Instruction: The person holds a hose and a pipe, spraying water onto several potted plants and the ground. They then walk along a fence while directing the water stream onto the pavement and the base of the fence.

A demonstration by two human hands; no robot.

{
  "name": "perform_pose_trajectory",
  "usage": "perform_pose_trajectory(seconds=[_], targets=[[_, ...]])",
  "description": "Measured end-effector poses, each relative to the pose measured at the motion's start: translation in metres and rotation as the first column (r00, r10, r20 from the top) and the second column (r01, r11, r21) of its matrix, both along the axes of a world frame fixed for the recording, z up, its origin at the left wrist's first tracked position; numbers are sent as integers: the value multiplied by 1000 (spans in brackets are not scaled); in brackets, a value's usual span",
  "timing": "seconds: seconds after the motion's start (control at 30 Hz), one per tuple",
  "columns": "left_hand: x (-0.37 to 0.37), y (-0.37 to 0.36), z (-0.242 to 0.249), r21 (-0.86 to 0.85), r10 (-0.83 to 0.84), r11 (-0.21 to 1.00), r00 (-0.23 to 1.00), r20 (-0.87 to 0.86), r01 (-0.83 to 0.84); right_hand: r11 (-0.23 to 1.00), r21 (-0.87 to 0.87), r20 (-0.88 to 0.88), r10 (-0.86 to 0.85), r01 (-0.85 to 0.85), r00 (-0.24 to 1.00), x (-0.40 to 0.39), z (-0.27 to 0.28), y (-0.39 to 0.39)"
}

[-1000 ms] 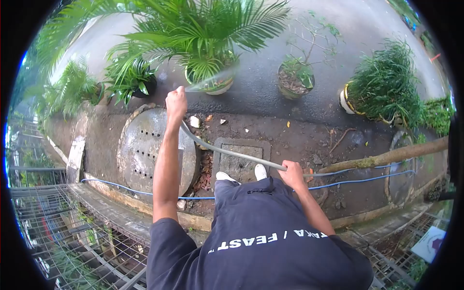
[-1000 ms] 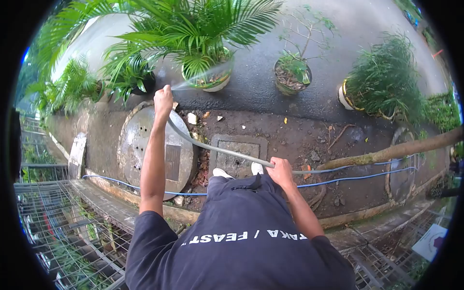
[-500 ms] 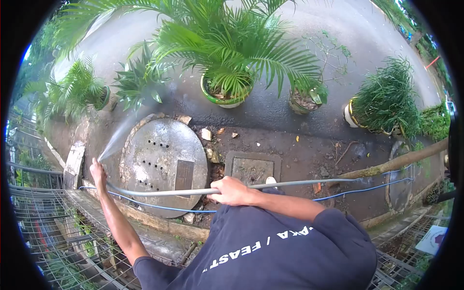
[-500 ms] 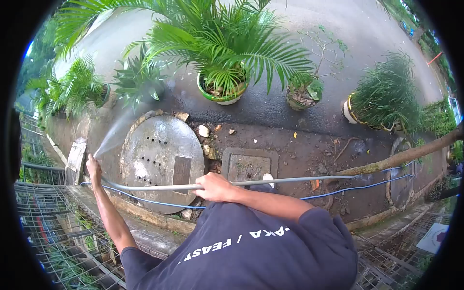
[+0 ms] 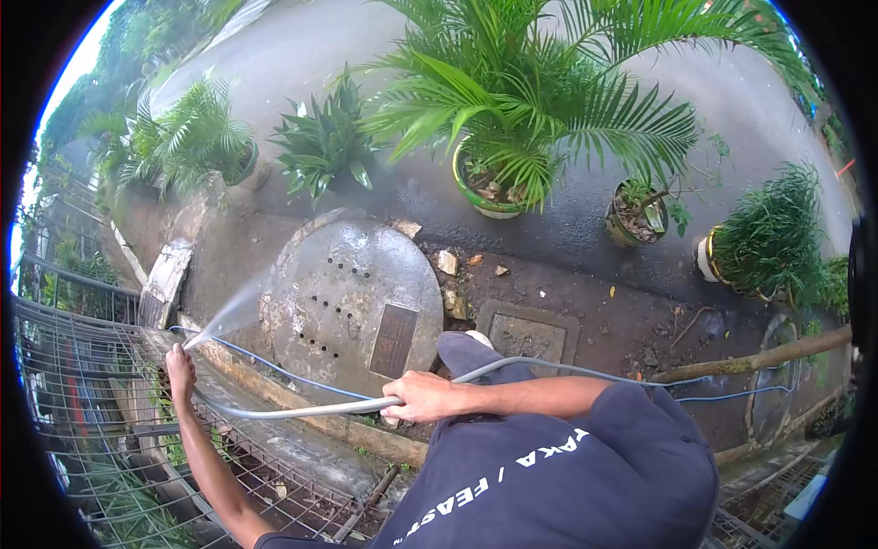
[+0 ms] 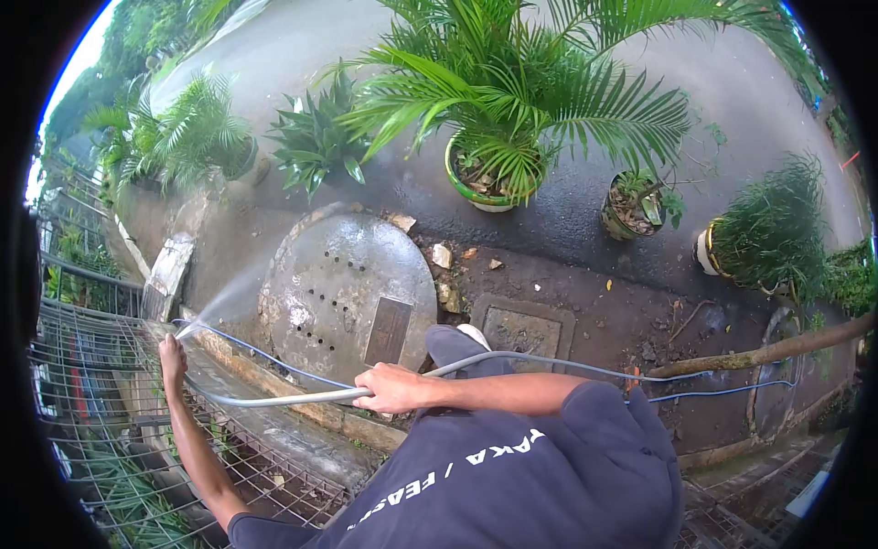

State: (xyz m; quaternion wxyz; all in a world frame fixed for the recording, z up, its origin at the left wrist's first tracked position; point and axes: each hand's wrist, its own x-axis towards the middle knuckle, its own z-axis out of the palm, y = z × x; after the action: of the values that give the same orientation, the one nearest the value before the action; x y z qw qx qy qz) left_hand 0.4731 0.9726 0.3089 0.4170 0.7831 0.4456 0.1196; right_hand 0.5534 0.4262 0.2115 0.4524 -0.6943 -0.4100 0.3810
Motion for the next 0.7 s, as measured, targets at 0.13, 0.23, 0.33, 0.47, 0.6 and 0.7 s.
perform_pose_trajectory(seconds=[0.13,0.23,0.33,0.47,0.6,0.7], targets=[[31,-6,48,-201,72,979,863,500,35,999,-10,-13,34,-34,999,8,-23,44],[66,30,59,-265,235,961,736,634,-78,990,-127,-43,-62,57,997,36,-24,91],[100,121,16,17,-299,953,933,201,302,986,-139,-21,-92,88,996,57,-44,153],[184,220,-11,-6,-327,942,919,218,336,980,-168,-79,-119,104,990,75,-49,247],[272,284,49,-300,-100,900,819,565,317,937,-201,-81,-306,285,949,112,-17,337],[303,358,34,-160,-285,929,921,265,333,926,-170,-104,-358,338,928,135,10,394]])
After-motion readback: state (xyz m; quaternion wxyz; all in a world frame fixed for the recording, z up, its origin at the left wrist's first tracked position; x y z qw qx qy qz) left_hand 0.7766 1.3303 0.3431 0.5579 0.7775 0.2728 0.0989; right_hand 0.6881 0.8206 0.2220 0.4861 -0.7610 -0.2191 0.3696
